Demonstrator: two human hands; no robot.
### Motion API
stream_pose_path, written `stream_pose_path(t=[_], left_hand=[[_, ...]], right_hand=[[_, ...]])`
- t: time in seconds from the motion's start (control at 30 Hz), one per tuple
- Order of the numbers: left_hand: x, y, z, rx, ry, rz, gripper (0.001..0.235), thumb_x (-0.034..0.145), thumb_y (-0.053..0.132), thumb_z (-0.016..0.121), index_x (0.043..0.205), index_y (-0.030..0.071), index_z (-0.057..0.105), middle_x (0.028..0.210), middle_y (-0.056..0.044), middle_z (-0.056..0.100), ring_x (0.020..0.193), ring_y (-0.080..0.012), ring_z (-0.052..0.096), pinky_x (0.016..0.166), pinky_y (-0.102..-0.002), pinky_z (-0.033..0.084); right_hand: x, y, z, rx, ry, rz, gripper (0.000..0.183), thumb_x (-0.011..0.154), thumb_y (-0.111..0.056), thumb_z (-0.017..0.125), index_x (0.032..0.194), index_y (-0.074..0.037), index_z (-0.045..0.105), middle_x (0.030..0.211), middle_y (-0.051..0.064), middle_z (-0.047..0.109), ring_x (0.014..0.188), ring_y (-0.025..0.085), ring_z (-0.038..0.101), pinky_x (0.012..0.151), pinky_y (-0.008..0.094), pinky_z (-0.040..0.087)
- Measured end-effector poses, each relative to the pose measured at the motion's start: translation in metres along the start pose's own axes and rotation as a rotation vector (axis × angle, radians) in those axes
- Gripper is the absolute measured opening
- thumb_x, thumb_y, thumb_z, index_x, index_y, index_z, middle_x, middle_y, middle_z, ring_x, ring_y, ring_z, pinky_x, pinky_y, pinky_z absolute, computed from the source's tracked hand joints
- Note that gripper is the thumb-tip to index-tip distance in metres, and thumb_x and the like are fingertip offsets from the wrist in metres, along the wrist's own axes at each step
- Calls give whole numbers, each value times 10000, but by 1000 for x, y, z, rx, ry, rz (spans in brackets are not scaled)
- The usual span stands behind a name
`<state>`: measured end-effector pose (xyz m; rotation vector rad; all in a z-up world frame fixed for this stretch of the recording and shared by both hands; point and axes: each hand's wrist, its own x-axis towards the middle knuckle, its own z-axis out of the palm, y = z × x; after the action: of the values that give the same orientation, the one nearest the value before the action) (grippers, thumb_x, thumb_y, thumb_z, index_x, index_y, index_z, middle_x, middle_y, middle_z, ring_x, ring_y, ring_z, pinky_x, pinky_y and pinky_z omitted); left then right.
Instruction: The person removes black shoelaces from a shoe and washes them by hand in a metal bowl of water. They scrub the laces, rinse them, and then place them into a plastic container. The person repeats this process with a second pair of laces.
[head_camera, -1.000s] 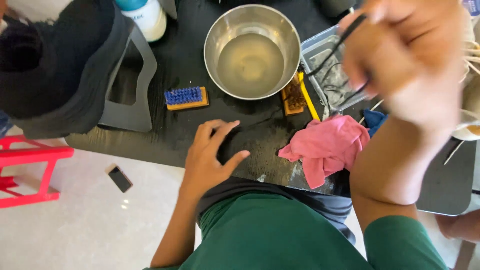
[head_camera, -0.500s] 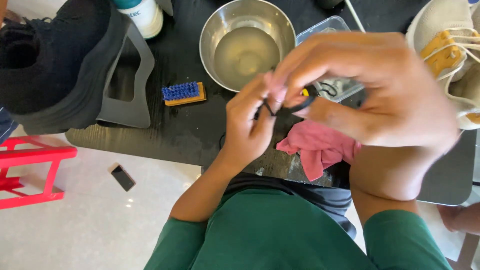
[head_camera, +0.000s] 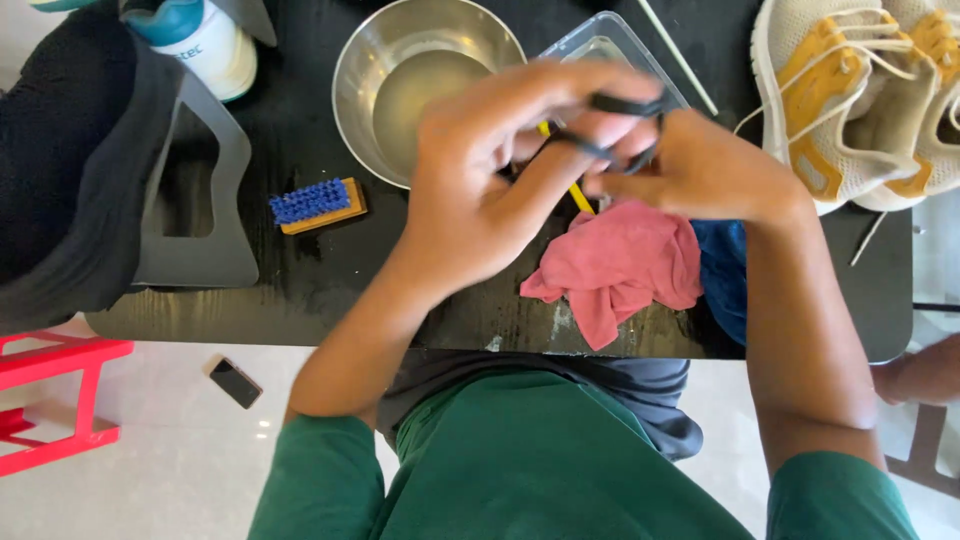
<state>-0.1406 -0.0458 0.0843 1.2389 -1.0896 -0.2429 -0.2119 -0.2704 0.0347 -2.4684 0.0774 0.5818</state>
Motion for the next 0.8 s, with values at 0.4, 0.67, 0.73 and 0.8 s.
stream_pose_path(t=[0.4, 0.67, 0.73, 0.8], left_hand=[[51, -84, 24, 523, -135, 109, 131, 1029, 99, 630, 1159, 110, 631, 1047, -17, 751, 721, -130, 721, 669, -277, 497], [-27, -91, 27, 896, -481, -182, 1142, 869, 66, 803, 1669, 217, 3, 1567, -254, 480, 1302, -364, 512, 1114, -480, 469], [-50, -73, 22, 892, -519, -163, 1023, 881, 51, 780, 1650, 151, 112, 1522, -222, 480, 1273, -367, 502, 1068, -490, 464], [-72, -61, 15, 889, -562, -145, 913, 892, 37, 756, 1630, 84, 221, 1477, -191, 480, 1244, -371, 491, 1022, -501, 460]], right_hand=[[14, 82, 28, 630, 545, -275, 171, 1075, -50, 698, 1237, -15, 657, 981, 16, 583, 633, 0, 381, 528, 163, 314], [10, 87, 33, 196, 874, -348, 315, 1151, 137, 514, 1403, 25, 666, 771, 67, 562, 547, 113, 334, 537, 279, 263], [13, 84, 32, 136, 898, -417, 349, 1077, 196, 491, 1318, 64, 707, 940, 147, 661, 578, 152, 425, 548, 303, 329], [18, 86, 36, 81, 925, -484, 391, 1003, 254, 467, 1232, 105, 746, 1107, 230, 758, 608, 194, 515, 560, 329, 393]])
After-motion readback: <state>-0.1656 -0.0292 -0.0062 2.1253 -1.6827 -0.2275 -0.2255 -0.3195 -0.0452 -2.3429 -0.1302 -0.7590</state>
